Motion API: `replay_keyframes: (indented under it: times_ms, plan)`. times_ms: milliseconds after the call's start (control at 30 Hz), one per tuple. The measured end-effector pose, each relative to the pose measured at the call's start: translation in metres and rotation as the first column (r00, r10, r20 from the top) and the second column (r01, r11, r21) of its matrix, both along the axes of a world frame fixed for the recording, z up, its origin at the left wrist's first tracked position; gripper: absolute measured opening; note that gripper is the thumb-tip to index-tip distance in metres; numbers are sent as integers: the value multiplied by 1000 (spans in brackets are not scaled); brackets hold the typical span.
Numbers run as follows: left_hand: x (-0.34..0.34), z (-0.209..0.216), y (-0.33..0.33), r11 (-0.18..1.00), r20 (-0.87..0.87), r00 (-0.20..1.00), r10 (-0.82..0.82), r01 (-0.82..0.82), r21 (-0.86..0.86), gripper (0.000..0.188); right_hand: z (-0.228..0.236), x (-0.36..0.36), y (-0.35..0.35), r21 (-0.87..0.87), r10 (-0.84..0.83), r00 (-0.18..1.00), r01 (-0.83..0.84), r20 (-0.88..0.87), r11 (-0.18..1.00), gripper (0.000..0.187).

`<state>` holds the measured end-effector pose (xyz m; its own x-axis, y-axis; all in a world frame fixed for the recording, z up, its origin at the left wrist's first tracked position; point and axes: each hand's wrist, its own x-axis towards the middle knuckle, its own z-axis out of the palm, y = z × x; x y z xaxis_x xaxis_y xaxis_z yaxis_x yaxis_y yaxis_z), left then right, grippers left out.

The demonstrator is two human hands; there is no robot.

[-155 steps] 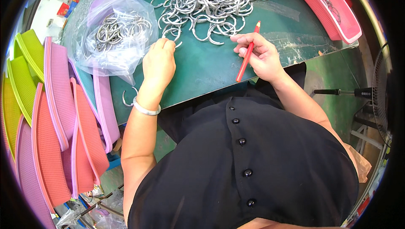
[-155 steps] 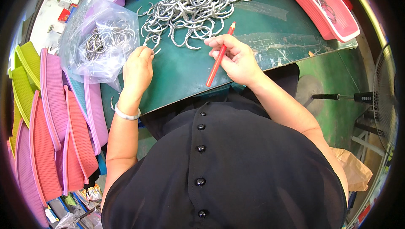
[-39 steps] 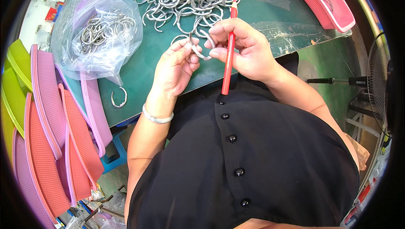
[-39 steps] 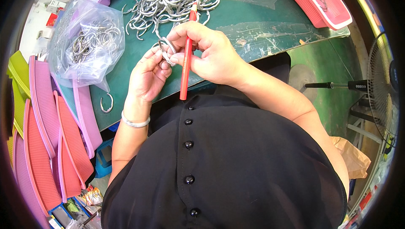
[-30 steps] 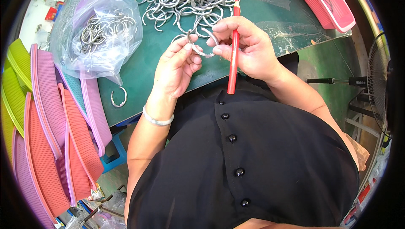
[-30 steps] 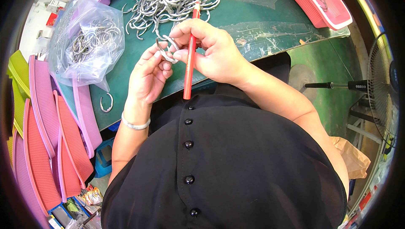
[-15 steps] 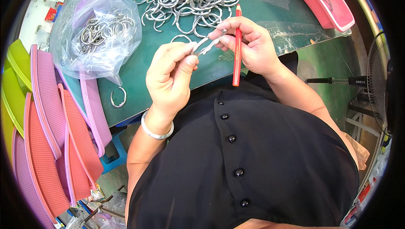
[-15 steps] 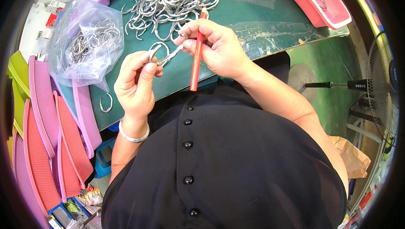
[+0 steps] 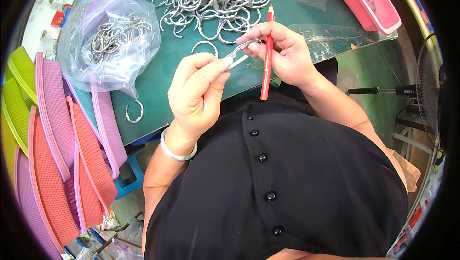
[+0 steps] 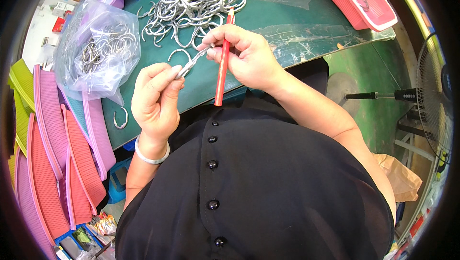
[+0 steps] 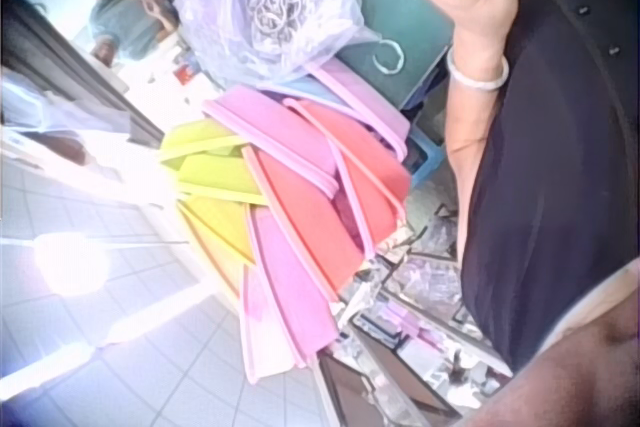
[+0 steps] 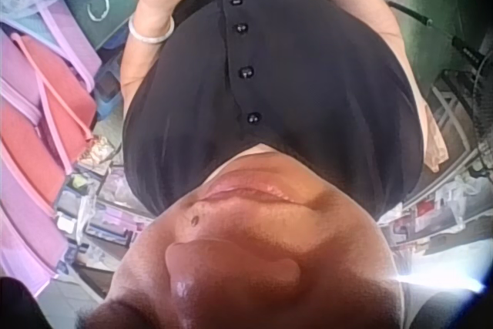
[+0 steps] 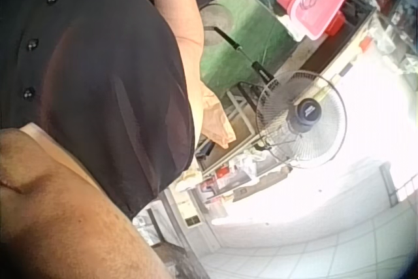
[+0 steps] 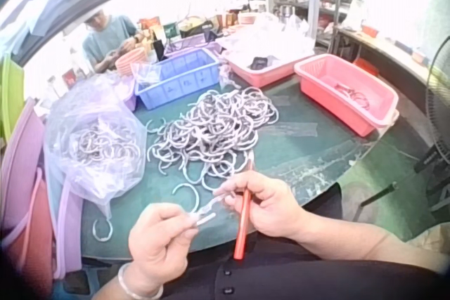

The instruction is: The person picks up metal rings from a pile on a workbench, turns them over while holding a red tool, and places them into another pile.

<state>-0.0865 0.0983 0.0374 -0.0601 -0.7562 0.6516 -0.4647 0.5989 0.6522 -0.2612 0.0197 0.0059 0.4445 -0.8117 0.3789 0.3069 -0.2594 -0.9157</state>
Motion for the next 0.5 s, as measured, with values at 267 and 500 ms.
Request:
replay_keyframes:
  times_ms: [267,500]
  plan:
    - [6,-3,0,970,367,930,18,73,-231,38,-3,-5,0,-85,-39,999,38,-14,996,18]
    - [11,-13,0,949,429,903,23,115,-293,36,-6,-10,-3,-213,-16,1000,11,-21,977,23]
